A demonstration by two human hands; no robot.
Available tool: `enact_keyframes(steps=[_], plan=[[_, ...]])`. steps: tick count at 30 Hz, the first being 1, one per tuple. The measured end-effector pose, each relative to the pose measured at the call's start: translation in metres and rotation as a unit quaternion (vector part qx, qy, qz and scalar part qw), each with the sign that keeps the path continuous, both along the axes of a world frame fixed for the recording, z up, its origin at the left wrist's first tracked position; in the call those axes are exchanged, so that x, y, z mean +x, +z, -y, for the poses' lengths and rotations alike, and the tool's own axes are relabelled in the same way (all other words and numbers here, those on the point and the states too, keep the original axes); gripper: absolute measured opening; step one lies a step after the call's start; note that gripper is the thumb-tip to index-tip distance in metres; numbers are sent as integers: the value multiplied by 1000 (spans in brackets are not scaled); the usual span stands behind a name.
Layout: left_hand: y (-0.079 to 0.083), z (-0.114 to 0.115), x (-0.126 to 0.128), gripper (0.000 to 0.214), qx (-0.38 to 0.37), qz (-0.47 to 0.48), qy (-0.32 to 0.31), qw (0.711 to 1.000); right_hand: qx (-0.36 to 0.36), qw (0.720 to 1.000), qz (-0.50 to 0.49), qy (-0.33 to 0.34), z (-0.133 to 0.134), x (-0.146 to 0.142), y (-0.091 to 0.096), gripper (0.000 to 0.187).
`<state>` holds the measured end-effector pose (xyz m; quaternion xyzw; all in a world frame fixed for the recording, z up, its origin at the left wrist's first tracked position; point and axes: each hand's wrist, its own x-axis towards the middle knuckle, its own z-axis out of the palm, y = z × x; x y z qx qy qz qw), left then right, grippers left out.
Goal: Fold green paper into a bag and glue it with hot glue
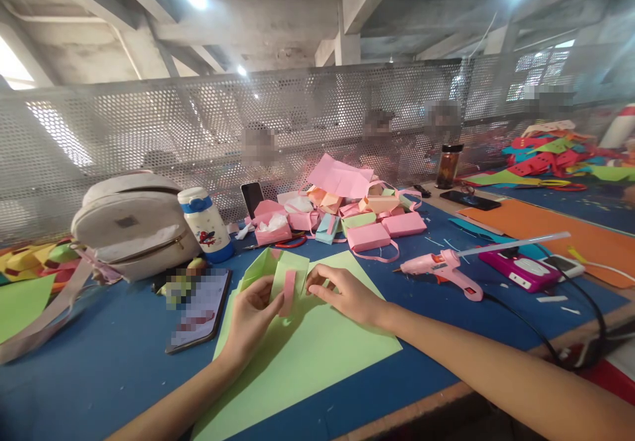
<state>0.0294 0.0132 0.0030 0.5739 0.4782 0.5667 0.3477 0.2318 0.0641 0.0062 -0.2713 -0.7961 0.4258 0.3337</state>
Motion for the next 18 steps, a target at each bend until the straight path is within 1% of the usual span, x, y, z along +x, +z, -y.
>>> enact_keyframes(steps=[3, 6, 10, 14, 18], plan=[[1, 1, 1, 16, -9, -1, -1, 1000, 5, 1000, 2, 1, 1, 1, 1, 18], [1, 2, 0, 17, 0, -10, -4, 1000, 14, 1000, 7, 5, 3, 1, 3, 16], [-1, 4, -1, 27, 3, -30, 6, 1000, 22, 1000, 14, 17, 6, 1, 5, 14], [-2, 5, -1, 34, -11, -24, -9, 1000, 27, 999, 27, 20, 8, 0, 6, 12], [-1, 7, -1, 36, 20, -37, 7, 999, 30, 999, 31, 18, 7, -1, 5, 12]])
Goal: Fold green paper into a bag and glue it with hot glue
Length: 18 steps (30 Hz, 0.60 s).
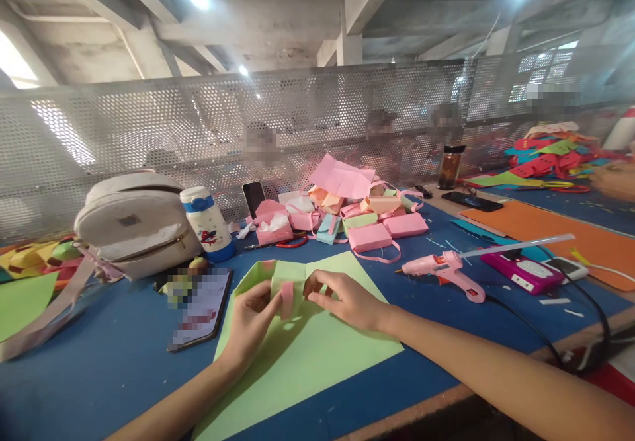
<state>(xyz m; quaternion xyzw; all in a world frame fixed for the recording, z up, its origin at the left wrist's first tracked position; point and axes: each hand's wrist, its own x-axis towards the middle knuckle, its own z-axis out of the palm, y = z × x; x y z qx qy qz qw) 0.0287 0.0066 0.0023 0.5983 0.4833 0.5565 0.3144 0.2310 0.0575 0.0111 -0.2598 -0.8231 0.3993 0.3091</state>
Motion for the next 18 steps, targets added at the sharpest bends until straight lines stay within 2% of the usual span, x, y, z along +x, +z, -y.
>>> enact_keyframes(steps=[2, 7, 12, 18], plan=[[0, 1, 0, 36, 8, -9, 1, 1000, 0, 1000, 0, 0, 0, 0, 0, 11], [-1, 2, -1, 19, 0, -11, -4, 1000, 3, 1000, 3, 4, 0, 1, 0, 11], [1, 5, 1, 16, 19, -39, 29, 999, 30, 999, 13, 4, -1, 0, -2, 11], [5, 9, 2, 18, 32, -54, 12, 998, 54, 998, 15, 27, -1, 0, -6, 13]])
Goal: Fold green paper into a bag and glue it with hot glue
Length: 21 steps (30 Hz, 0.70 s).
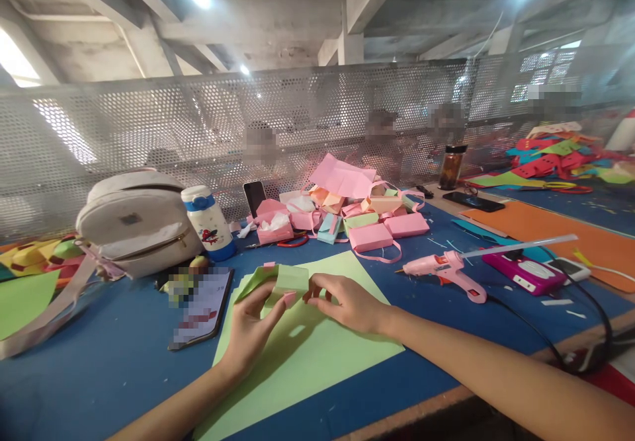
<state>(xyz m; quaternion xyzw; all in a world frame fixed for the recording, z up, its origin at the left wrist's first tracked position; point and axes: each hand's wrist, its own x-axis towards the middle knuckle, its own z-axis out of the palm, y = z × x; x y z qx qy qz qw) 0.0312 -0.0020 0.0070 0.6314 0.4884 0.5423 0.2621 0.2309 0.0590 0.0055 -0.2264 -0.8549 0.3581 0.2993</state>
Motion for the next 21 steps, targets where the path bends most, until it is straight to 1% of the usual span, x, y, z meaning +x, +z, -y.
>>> enact_keyframes(steps=[5, 15, 18, 21], plan=[[-1, 1, -1, 21, 25, -36, -1, 999, 8, 1000, -3, 15, -1, 1, -3, 15], [-3, 0, -2, 17, 57, -72, 7, 996, 21, 1000, 2, 5, -1, -1, -2, 16], [-5, 0, -3, 16, 63, -75, 6, 995, 27, 1000, 5, -9, -2, 0, -3, 15], [-6, -1, -4, 17, 69, -91, 22, 993, 25, 999, -11, -32, -3, 1, -4, 12]])
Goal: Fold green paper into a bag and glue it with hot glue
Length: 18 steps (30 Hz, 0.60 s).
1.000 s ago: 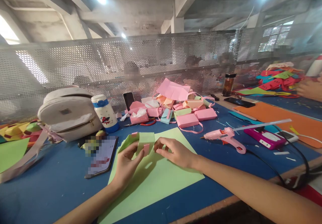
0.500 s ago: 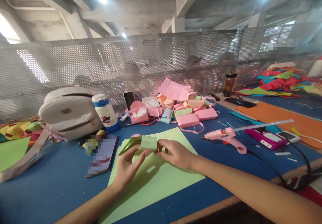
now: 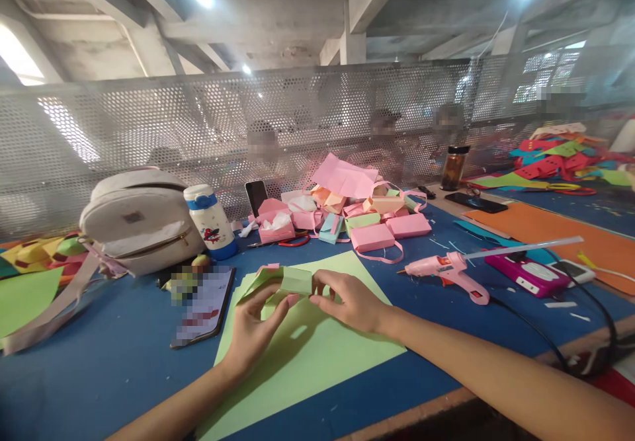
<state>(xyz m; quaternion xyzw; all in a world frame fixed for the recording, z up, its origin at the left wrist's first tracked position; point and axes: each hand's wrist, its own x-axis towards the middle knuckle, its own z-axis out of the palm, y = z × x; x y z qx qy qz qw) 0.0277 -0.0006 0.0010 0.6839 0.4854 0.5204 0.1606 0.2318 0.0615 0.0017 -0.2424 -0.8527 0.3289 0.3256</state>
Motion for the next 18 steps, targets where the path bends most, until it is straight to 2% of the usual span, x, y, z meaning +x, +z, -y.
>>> enact_keyframes(steps=[3, 5, 8, 12, 18], plan=[[1, -1, 0, 17, 15, -15, 19, 1000, -1, 999, -30, -19, 1, 0, -1, 20], [1, -2, 1, 16, 26, -16, 10, 999, 2, 998, -43, -38, 3, -2, -2, 33], [1, 0, 3, 17, 39, -20, -9, 999, -13, 997, -53, -55, 8, -6, -5, 42], [-2, 2, 6, 17, 51, -23, -24, 998, -56, 996, -58, -41, 11, -13, -6, 39], [-9, 1, 6, 16, 73, -23, -27, 997, -75, 995, -62, -38, 12, -16, -7, 31]])
